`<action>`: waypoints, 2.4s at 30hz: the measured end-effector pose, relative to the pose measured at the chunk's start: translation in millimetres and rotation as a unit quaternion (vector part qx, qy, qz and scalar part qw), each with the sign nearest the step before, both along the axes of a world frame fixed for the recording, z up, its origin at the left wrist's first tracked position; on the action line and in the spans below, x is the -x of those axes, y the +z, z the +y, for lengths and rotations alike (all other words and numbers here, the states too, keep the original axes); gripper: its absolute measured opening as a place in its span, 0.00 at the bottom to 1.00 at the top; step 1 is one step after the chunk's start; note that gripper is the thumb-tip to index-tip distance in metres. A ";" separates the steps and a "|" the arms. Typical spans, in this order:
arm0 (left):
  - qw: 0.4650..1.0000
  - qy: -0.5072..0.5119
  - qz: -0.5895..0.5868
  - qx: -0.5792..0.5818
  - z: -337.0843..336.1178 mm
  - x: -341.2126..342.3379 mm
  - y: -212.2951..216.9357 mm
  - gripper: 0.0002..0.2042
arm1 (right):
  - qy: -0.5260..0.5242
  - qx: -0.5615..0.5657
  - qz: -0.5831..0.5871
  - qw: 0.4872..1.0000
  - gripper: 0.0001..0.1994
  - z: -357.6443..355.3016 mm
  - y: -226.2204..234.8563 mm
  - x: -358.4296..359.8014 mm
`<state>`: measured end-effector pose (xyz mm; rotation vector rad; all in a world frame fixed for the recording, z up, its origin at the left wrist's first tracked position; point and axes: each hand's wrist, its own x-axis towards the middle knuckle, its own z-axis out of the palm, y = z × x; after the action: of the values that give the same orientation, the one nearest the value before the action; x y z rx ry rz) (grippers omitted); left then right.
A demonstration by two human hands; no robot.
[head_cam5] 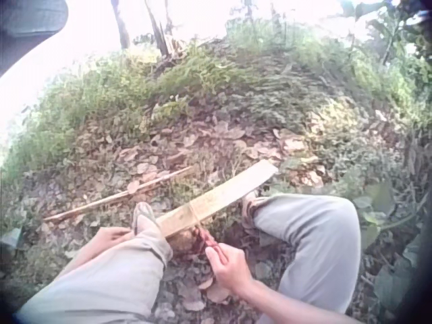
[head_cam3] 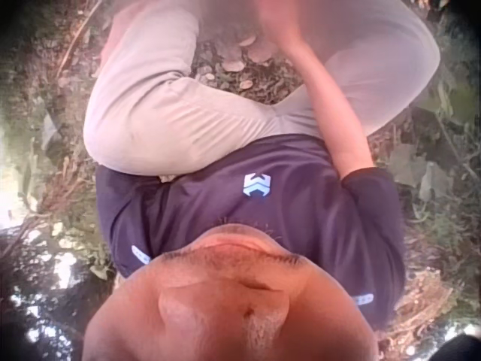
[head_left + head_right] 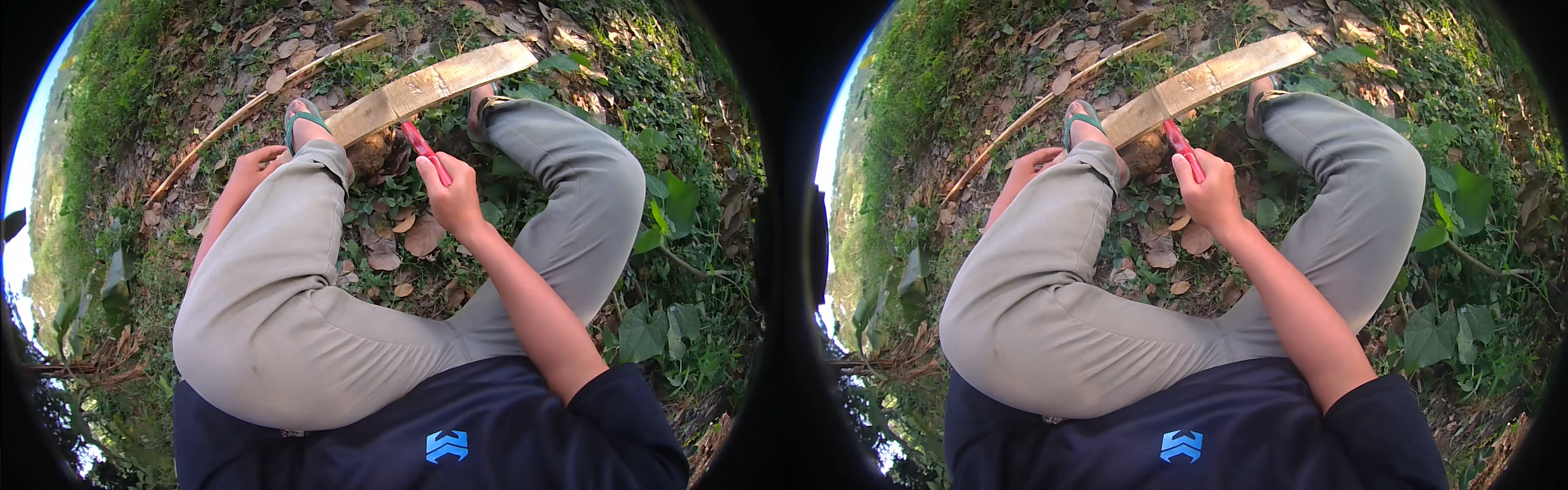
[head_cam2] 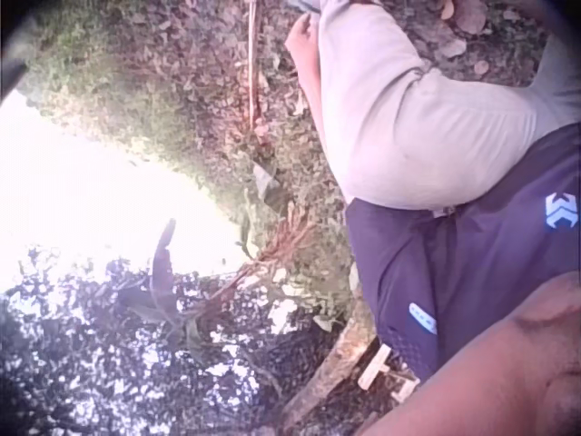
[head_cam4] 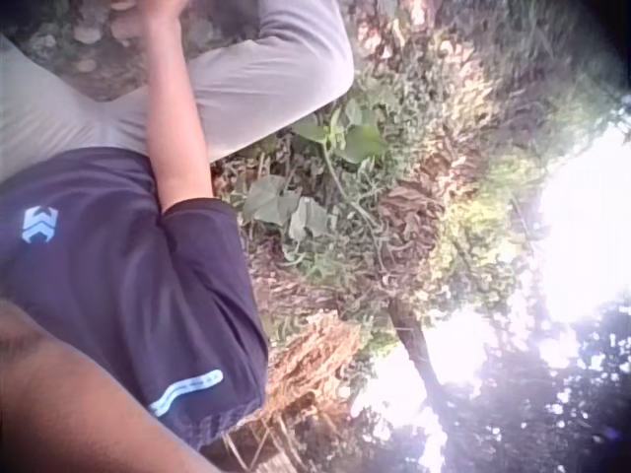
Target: The person saws a piece of wood placed on a stump by hand using a hand saw while sitting on the ground.
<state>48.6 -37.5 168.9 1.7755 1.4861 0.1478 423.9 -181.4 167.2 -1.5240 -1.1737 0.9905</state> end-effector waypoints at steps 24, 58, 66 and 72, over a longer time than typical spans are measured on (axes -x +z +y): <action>0.968 -0.060 0.195 -0.145 29.3 -194.6 -124.0 0.62 | -0.045 0.113 -0.046 0.991 0.21 13.0 34.4 -0.6; 0.955 0.074 0.181 -0.221 30.5 -193.3 -163.1 0.56 | -0.064 0.260 0.018 0.963 0.31 -18.7 -31.7 1.8; 0.944 0.037 0.207 -0.254 27.3 -182.9 -167.1 0.56 | -0.075 0.237 -0.060 0.967 0.28 -65.5 16.0 -3.8; 0.954 0.047 0.208 -0.209 30.0 -188.2 -156.1 0.62 | -0.055 0.198 -0.063 0.977 0.32 -9.4 -16.2 -7.4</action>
<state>236.8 -7.5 12.8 2.1689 1.9541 0.1515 431.4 -190.8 151.0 -1.9705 -1.0033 1.1118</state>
